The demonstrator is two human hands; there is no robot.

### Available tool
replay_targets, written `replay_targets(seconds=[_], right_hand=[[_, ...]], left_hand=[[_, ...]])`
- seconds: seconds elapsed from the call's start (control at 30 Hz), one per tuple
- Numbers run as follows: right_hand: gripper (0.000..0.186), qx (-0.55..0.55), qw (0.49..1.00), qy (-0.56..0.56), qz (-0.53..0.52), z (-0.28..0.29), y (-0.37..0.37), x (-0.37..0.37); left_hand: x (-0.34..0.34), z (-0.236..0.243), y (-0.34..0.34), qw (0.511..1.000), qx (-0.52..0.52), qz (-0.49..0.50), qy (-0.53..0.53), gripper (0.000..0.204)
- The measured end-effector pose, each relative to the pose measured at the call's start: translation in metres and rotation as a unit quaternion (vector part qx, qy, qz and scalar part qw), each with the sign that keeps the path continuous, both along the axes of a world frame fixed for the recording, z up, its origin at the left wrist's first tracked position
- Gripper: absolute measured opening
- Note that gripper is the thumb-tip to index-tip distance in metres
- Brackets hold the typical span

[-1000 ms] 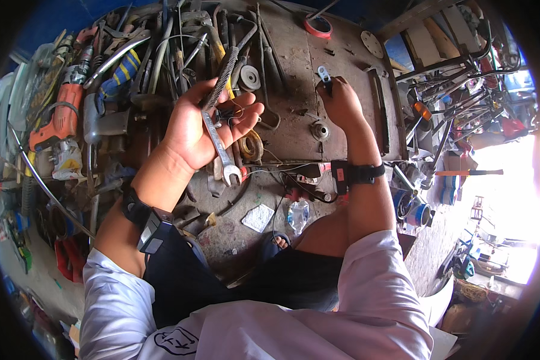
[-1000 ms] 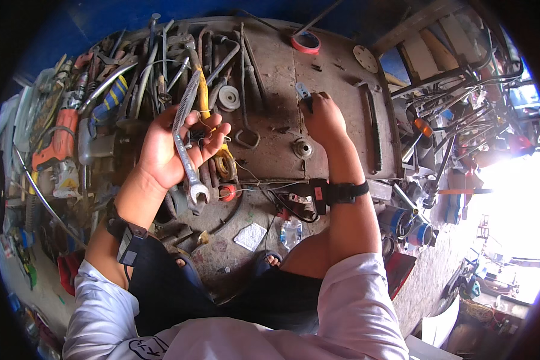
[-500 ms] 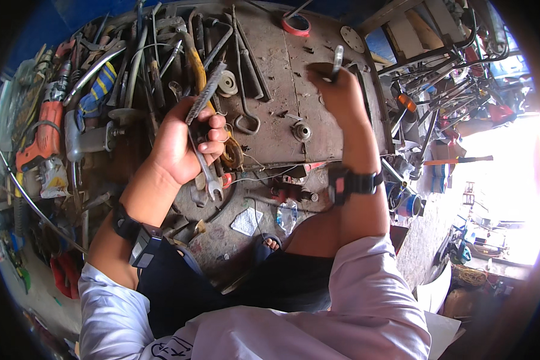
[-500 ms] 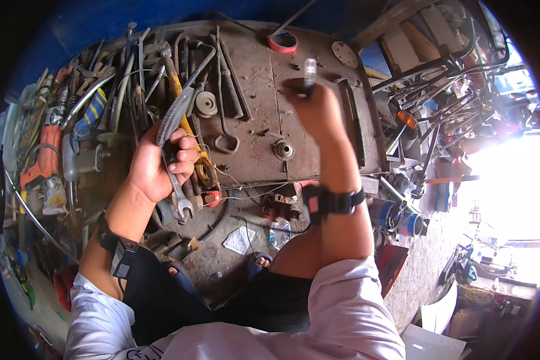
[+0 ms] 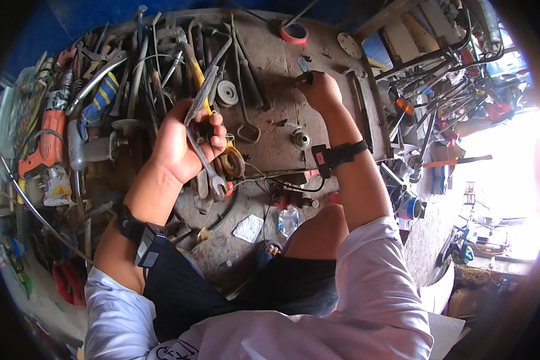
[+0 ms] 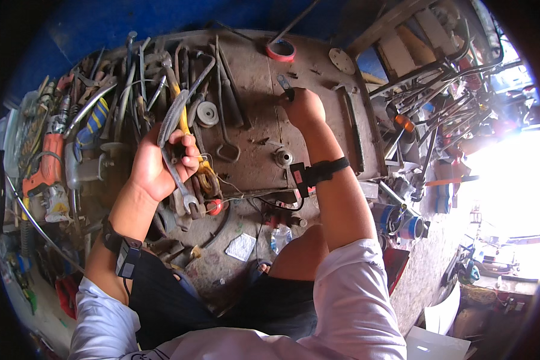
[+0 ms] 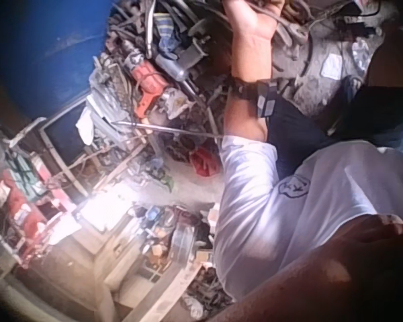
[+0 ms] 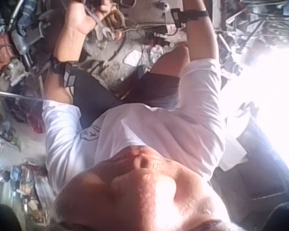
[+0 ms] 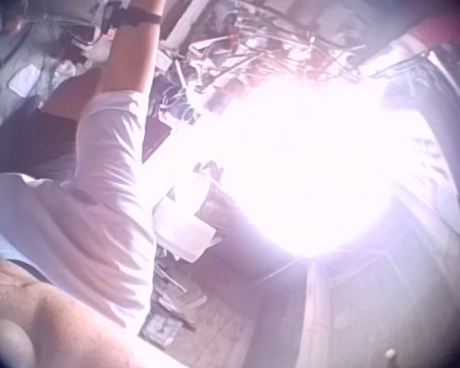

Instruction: The person holds a metal component and cleans its surface using various metal tools and a round abrasive wheel at a workbench. They pick up a wrench, a screwdriver, and different circular metal parts, placing them on the table.

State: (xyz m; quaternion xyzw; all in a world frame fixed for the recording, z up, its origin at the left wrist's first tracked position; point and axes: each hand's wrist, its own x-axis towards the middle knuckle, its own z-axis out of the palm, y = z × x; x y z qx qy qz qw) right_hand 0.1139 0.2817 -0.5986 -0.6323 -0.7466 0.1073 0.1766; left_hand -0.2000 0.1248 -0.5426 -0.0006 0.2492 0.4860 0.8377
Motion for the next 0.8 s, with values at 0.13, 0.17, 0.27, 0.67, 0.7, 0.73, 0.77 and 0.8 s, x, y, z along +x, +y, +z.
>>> replay_targets(seconds=[0.13, 0.17, 0.27, 0.67, 0.7, 0.73, 0.77, 0.8], right_hand=[[0.03, 0.013, 0.997, -0.01, -0.071, 0.0, 0.054, 0.027], [0.034, 0.05, 0.997, 0.0, -0.053, -0.003, 0.067, 0.04], [0.032, 0.026, 0.992, -0.116, -0.031, 0.003, 0.082, 0.026], [0.023, 0.029, 0.824, -0.462, 0.327, -0.004, 0.065, 0.017], [0.022, 0.02, 0.717, -0.577, 0.391, 0.026, 0.05, 0.0], [0.021, -0.056, 0.849, -0.418, 0.317, 0.049, 0.024, -0.013], [0.022, -0.139, 0.953, -0.125, 0.238, 0.078, -0.002, -0.024], [0.025, -0.145, 0.966, 0.116, 0.181, 0.107, -0.03, -0.035]], left_hand=[[-0.005, -0.001, -0.004, 1.0, 0.015, -0.006, 0.02, 0.037], [-0.004, -0.001, -0.004, 1.0, 0.019, -0.008, 0.016, 0.037], [-0.008, 0.003, -0.011, 1.0, -0.002, -0.001, 0.022, 0.036], [0.008, 0.017, -0.006, 1.0, 0.001, 0.016, 0.011, 0.033], [0.013, 0.024, -0.003, 0.999, 0.006, 0.016, 0.031, 0.034], [0.019, 0.03, 0.0, 0.998, -0.004, 0.023, 0.053, 0.035], [0.026, 0.035, 0.006, 0.997, -0.01, 0.028, 0.072, 0.036], [0.031, 0.034, 0.007, 0.996, -0.027, 0.04, 0.08, 0.033]])
